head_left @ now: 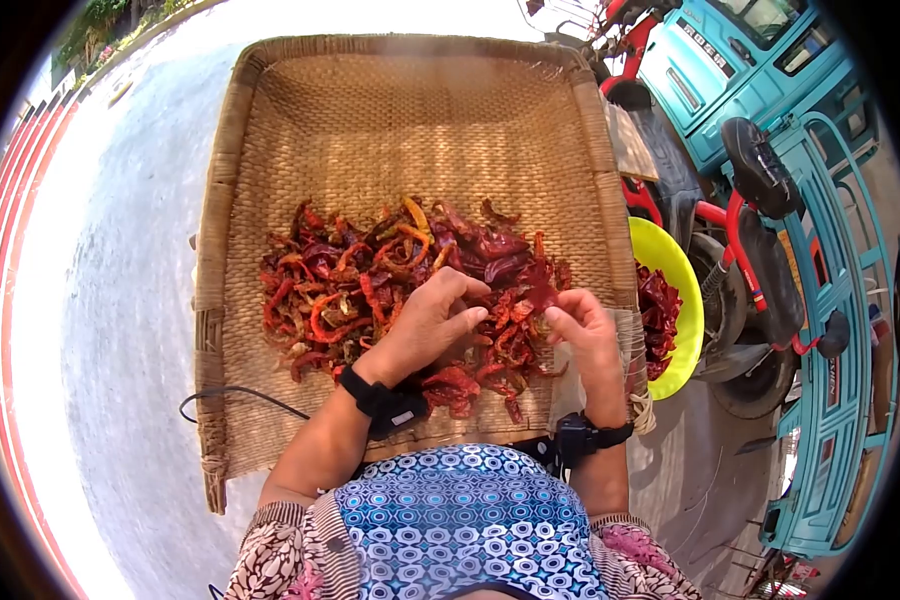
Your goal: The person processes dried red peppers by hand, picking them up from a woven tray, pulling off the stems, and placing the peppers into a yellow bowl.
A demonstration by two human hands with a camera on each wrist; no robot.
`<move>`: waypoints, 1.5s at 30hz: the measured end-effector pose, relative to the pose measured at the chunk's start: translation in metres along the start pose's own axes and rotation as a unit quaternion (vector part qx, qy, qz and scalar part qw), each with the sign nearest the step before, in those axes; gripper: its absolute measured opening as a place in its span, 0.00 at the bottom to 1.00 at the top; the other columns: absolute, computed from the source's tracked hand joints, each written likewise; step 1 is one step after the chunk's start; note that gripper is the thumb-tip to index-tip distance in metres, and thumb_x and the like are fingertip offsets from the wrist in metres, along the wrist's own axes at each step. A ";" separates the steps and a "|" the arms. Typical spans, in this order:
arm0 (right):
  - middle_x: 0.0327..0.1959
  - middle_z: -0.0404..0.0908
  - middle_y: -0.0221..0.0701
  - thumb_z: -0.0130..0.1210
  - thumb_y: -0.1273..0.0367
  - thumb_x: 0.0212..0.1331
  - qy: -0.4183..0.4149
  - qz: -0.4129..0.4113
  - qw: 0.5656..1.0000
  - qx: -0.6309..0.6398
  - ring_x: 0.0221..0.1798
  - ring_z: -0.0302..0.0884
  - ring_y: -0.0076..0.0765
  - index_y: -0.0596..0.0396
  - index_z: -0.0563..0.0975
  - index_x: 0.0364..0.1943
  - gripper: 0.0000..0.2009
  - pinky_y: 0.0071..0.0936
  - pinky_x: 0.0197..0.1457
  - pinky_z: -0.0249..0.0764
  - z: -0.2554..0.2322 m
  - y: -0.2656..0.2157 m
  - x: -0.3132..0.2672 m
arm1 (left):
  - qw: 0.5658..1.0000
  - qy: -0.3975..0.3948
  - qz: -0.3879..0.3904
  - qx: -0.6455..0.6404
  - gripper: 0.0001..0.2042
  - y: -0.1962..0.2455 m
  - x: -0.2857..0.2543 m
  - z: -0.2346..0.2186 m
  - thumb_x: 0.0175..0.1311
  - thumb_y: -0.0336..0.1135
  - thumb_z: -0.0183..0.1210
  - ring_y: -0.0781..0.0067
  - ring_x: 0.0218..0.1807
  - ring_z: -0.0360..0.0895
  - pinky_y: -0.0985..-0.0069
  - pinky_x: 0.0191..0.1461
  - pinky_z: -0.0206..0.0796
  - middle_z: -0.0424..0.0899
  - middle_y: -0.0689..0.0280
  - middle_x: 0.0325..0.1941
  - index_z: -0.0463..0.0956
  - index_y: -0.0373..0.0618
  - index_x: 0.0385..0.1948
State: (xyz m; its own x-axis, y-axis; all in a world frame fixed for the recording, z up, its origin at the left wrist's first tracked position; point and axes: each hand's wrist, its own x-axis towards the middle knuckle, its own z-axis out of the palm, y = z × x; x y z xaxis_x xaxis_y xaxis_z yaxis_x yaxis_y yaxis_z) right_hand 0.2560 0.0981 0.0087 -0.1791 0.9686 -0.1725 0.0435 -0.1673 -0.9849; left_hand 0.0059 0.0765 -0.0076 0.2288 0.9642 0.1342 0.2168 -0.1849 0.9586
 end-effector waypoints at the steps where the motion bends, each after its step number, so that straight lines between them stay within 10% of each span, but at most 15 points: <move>1: 0.38 0.81 0.24 0.60 0.67 0.65 0.037 -0.014 0.999 -0.006 0.32 0.75 0.16 0.54 0.76 0.45 0.09 0.17 0.36 0.74 -0.016 -0.001 0.002 | 1.000 -0.007 0.001 0.009 0.11 0.000 0.000 -0.001 0.68 0.31 0.60 0.71 0.43 0.77 0.74 0.48 0.71 0.74 0.63 0.53 0.77 0.43 0.50; 4: 0.42 0.82 0.25 0.57 0.63 0.68 0.201 -0.080 0.951 0.221 0.34 0.76 0.16 0.53 0.75 0.48 0.11 0.17 0.36 0.75 -0.039 -0.014 0.001 | 1.000 -0.020 0.009 0.015 0.13 -0.002 -0.001 0.001 0.68 0.31 0.60 0.71 0.43 0.76 0.73 0.49 0.72 0.69 0.60 0.61 0.77 0.45 0.52; 7: 0.44 0.81 0.28 0.56 0.60 0.69 0.199 -0.042 0.942 0.268 0.31 0.76 0.20 0.53 0.73 0.52 0.15 0.18 0.34 0.75 -0.045 -0.023 0.008 | 0.997 -0.024 0.043 0.066 0.13 -0.004 0.000 0.003 0.67 0.30 0.59 0.70 0.43 0.77 0.70 0.49 0.72 0.67 0.58 0.65 0.77 0.45 0.53; 10: 0.46 0.81 0.31 0.58 0.63 0.67 0.087 -0.015 0.995 -0.051 0.34 0.78 0.21 0.53 0.74 0.53 0.15 0.20 0.36 0.75 -0.026 -0.009 0.023 | 0.997 -0.032 0.032 0.064 0.15 -0.004 0.001 0.002 0.66 0.29 0.59 0.69 0.44 0.77 0.69 0.51 0.72 0.67 0.57 0.67 0.77 0.46 0.54; 17: 0.38 0.81 0.34 0.59 0.65 0.63 0.083 -0.102 0.895 -0.425 0.40 0.80 0.35 0.50 0.77 0.54 0.16 0.32 0.43 0.76 0.013 0.004 0.048 | 0.991 -0.033 0.037 0.126 0.19 -0.004 0.002 0.006 0.64 0.29 0.60 0.59 0.57 0.75 0.67 0.59 0.70 0.65 0.56 0.70 0.75 0.46 0.58; 23: 0.32 0.80 0.26 0.61 0.68 0.63 0.064 -0.059 0.987 -0.134 0.32 0.77 0.24 0.53 0.76 0.43 0.09 0.25 0.36 0.75 0.000 0.013 0.047 | 0.983 -0.049 0.015 0.179 0.22 -0.001 0.002 0.010 0.62 0.31 0.62 0.50 0.65 0.70 0.62 0.64 0.67 0.65 0.53 0.70 0.74 0.47 0.59; 33: 0.32 0.79 0.23 0.61 0.68 0.64 -0.081 -0.007 0.995 0.060 0.30 0.75 0.17 0.52 0.76 0.40 0.06 0.16 0.35 0.73 0.013 0.000 0.008 | 0.986 -0.052 0.063 0.145 0.21 -0.009 0.002 0.009 0.61 0.30 0.63 0.52 0.65 0.70 0.64 0.64 0.67 0.63 0.56 0.71 0.75 0.47 0.58; 45: 0.38 0.83 0.25 0.58 0.64 0.68 0.261 -0.078 0.878 0.393 0.32 0.78 0.20 0.50 0.78 0.49 0.10 0.22 0.36 0.79 -0.084 0.004 0.005 | 0.962 -0.058 0.037 0.263 0.24 -0.003 0.002 0.013 0.61 0.33 0.62 0.46 0.65 0.69 0.59 0.65 0.66 0.57 0.51 0.75 0.72 0.39 0.60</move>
State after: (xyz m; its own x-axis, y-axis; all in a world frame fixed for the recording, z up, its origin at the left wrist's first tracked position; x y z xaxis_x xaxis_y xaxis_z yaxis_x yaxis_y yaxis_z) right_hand 0.3379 0.1174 0.0054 0.3619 0.9087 -0.2083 -0.6706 0.0986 -0.7352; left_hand 0.0182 0.0769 -0.0136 0.3606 0.9224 0.1385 0.6394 -0.3526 0.6833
